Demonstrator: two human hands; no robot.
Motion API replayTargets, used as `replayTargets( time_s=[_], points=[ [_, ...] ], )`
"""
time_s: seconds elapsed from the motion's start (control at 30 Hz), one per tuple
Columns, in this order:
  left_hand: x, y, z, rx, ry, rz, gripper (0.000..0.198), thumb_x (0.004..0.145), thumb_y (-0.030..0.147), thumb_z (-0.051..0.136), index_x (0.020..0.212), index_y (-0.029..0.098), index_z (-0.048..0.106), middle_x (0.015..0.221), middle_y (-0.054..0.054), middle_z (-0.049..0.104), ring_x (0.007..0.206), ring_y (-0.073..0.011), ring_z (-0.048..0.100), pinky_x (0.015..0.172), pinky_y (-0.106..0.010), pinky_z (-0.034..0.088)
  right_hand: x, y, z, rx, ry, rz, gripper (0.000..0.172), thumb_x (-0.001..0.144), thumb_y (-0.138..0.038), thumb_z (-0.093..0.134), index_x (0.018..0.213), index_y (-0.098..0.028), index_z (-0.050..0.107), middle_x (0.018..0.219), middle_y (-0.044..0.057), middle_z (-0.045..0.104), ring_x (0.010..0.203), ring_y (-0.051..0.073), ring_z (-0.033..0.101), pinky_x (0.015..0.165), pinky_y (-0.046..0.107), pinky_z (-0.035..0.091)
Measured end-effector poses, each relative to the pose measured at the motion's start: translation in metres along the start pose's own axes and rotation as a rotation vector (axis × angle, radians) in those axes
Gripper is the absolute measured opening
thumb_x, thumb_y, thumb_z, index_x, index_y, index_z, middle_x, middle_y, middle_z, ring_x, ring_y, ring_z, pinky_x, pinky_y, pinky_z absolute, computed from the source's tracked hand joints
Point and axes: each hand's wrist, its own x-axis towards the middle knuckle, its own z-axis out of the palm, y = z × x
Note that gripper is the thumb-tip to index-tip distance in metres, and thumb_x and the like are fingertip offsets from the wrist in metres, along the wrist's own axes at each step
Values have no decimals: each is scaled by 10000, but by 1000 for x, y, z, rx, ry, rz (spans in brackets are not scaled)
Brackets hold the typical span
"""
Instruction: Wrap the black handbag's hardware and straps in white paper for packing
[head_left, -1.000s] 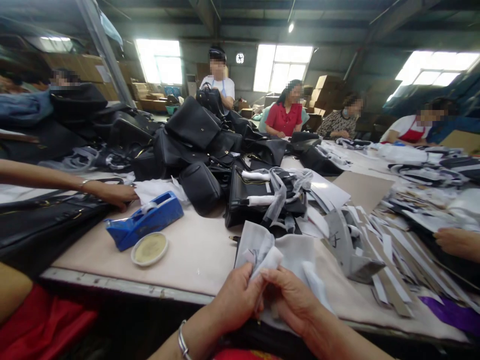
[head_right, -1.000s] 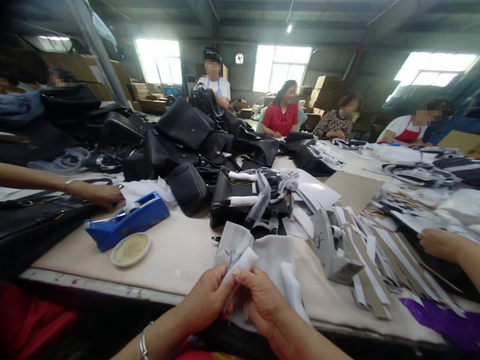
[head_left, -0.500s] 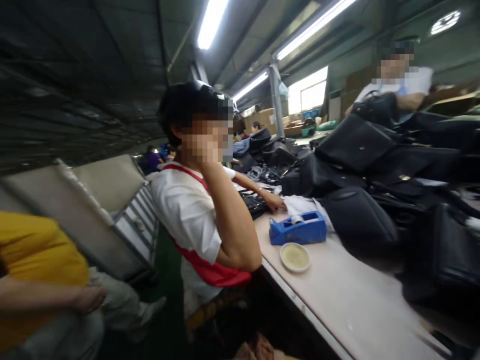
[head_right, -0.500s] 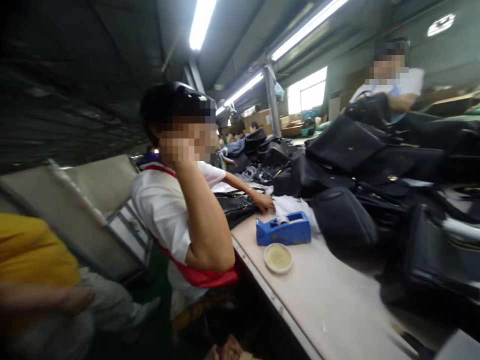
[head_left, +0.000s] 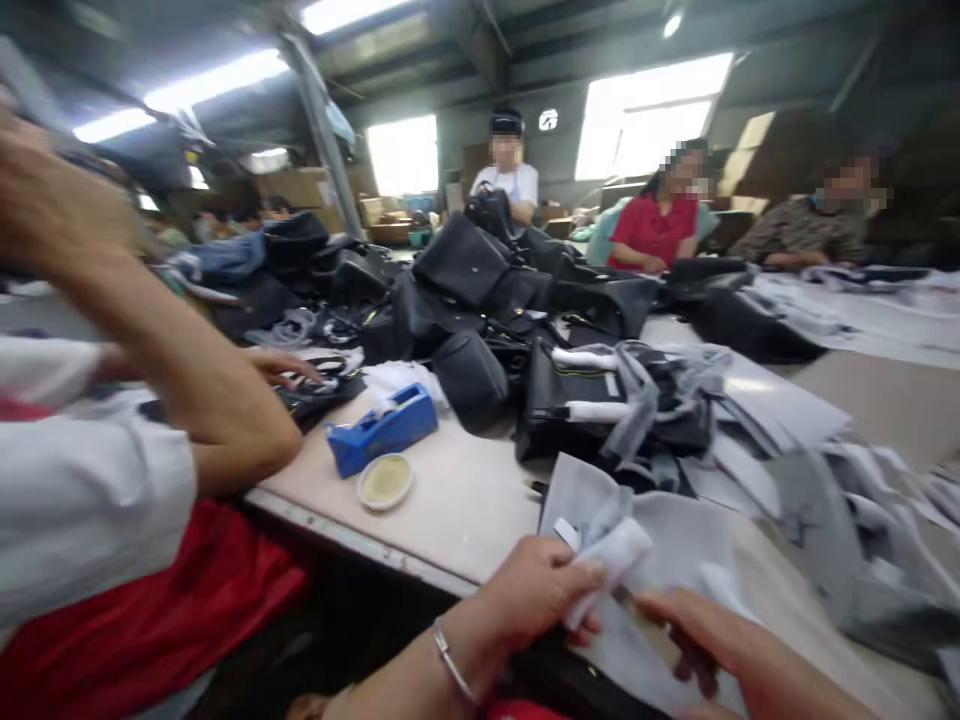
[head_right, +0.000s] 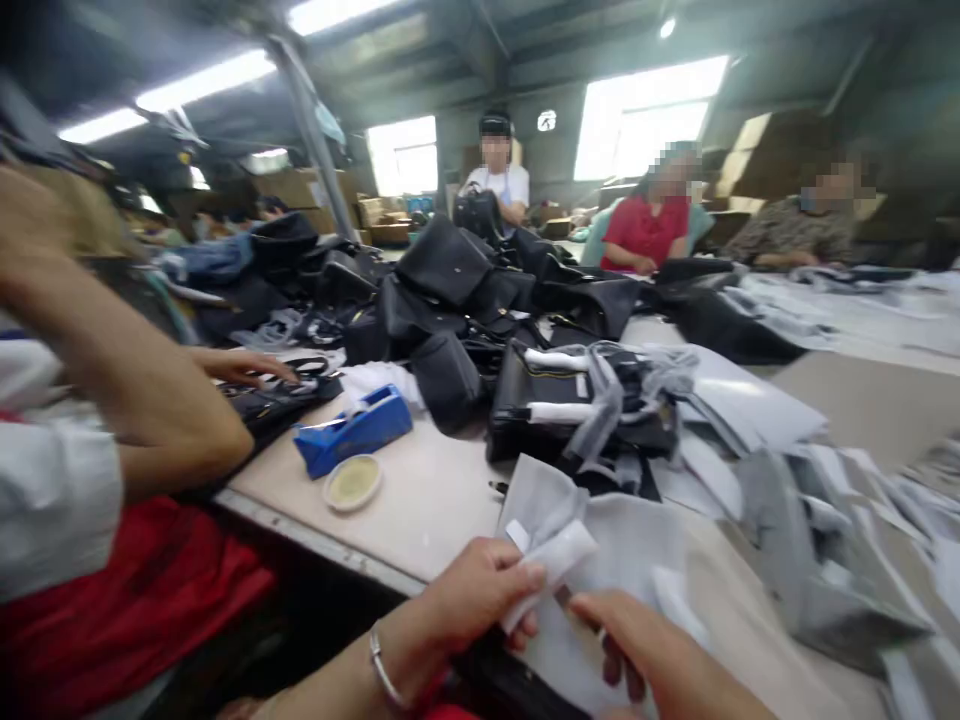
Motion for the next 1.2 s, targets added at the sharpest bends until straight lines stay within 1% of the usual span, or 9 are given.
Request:
replayTargets(
  time_s=[0.07,0.13,0.3,0.43,0.6,0.77,0.97,1.07,1.2],
  points=[
    [3,1,-2,4,-47,32,570,694,676,672,826,123,629,570,-15,608,442,-114,513,466,-235,419,-1,-15,-7,-256,-84,-123,276,810,-157,597,1028,-266,726,900,88,695,748,202,641,650,289,484],
    [4,3,-4,20,-78,48,577,707,690,661,802,123,609,582,-19,610,446,-112,514,469,-230,413,12,-28,-10,-493,-108,-273,280,904,-135,463,855,-221,724,756,69,645,683,182,589,604,284,422],
    [-1,3,2,183,-69,111,556,793,692,569,713,142,575,557,-28,607,454,-124,523,455,-224,402,56,-51,-15,-674,-143,-451,214,837,-79,504,788,-172,691,919,86,669,870,229,576,767,369,409],
    [-2,-2,5,400,5,211,534,878,635,480,690,149,595,559,-39,635,458,-139,558,443,-219,396,83,-51,-16,-477,-237,-242,175,736,-52,601,657,-175,696,1302,68,589,1153,274,551,944,422,391],
    [-4,-5,1,506,-2,281,478,914,553,460,762,141,648,636,-57,692,540,-165,631,496,-227,434,97,-38,-12,-131,-380,-90,160,709,-57,615,640,-169,705,947,31,681,882,174,635,810,272,471],
    [2,-2,-1,404,-95,212,434,873,547,531,955,141,663,799,-84,745,570,-176,661,493,-233,468,93,-23,0,-86,-170,-127,184,691,-34,620,653,-173,736,793,24,665,836,171,613,782,271,456],
    [13,-6,4,358,-75,176,378,869,477,523,898,136,684,648,-54,712,420,-115,525,394,-192,372,84,-18,10,-95,-8,-130,210,680,-22,640,650,-202,745,728,7,674,799,166,608,760,277,448],
    [11,-6,5,365,-83,223,420,886,492,501,794,127,688,615,-58,701,426,-113,524,404,-189,371,82,-21,6,-104,-37,-105,207,684,-19,637,663,-200,734,734,-7,686,785,155,620,761,268,450],
    [8,-6,5,347,-67,222,489,893,558,485,814,120,689,613,-62,704,434,-120,537,410,-190,367,84,-27,-10,-114,-146,25,261,739,-114,669,978,-211,709,911,-6,718,843,164,641,765,268,472]
  ],
)
